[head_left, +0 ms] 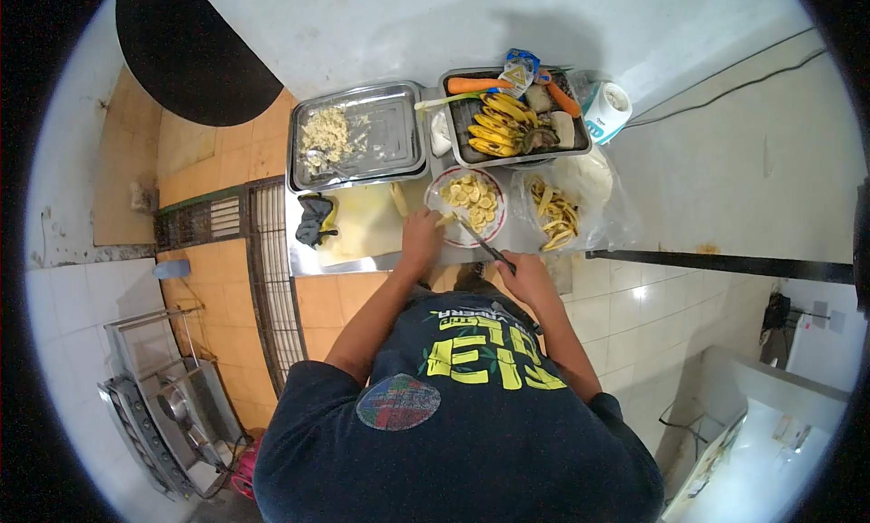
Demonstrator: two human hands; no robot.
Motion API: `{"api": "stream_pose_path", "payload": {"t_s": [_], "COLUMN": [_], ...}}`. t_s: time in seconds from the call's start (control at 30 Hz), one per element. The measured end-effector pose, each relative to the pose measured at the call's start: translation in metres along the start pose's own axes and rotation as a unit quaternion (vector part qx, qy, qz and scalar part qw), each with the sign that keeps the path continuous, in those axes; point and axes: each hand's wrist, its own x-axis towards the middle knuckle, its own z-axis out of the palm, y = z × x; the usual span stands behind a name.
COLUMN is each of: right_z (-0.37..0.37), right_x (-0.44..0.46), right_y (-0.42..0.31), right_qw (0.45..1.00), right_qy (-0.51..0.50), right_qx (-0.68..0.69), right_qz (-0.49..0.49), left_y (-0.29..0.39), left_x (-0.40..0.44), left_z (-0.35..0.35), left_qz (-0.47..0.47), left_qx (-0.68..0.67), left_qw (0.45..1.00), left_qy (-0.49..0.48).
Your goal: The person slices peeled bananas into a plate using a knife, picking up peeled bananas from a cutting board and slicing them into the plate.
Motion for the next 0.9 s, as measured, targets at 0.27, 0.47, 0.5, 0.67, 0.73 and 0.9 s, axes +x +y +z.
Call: {"api": "stream_pose_path", "payload": {"t_s": [0.27, 0.47, 0.5, 0.67, 0.73, 0.9], "right_z": [-0.008, -0.004, -0.001, 0.008, 0.01, 0.019], "right_x": [0.009, 0.012, 0.013, 0.016, 0.017, 0.02], "right_y": [-0.01, -0.01, -0.008, -0.008, -0.008, -0.004], "right_qw": [0.999, 0.999, 0.999, 0.999, 0.999, 1.0], "right_qy": [-0.03, -0.023, -0.014, -0.011, -0.019, -0.016], "right_qx": [-0.021, -0.03, -0.028, -0.029, -0.026, -0.004], "right_qz": [-0.006, -0.026, -0.033, -0.029, -0.014, -0.011], "left_y": [-0.012, -0.02, -0.02, -0.017, -0.013, -0.018], "left_x": [0.001, -0.002, -0.003, -0.001, -0.001, -0.001], "left_z": [0.01, 0.017, 0.017, 0.012, 0.008, 0.011], "left_qz": [-0.023, 0.008, 0.012, -0.011, -0.019, -0.001], "left_qx": [-0.077, -0.098, -0.102, -0.118, -0.121, -0.125], "left_qw": [0.996, 0.991, 0.991, 0.991, 0.991, 0.99], "left_qy": [0.05, 0.087, 0.091, 0.067, 0.06, 0.063]}}
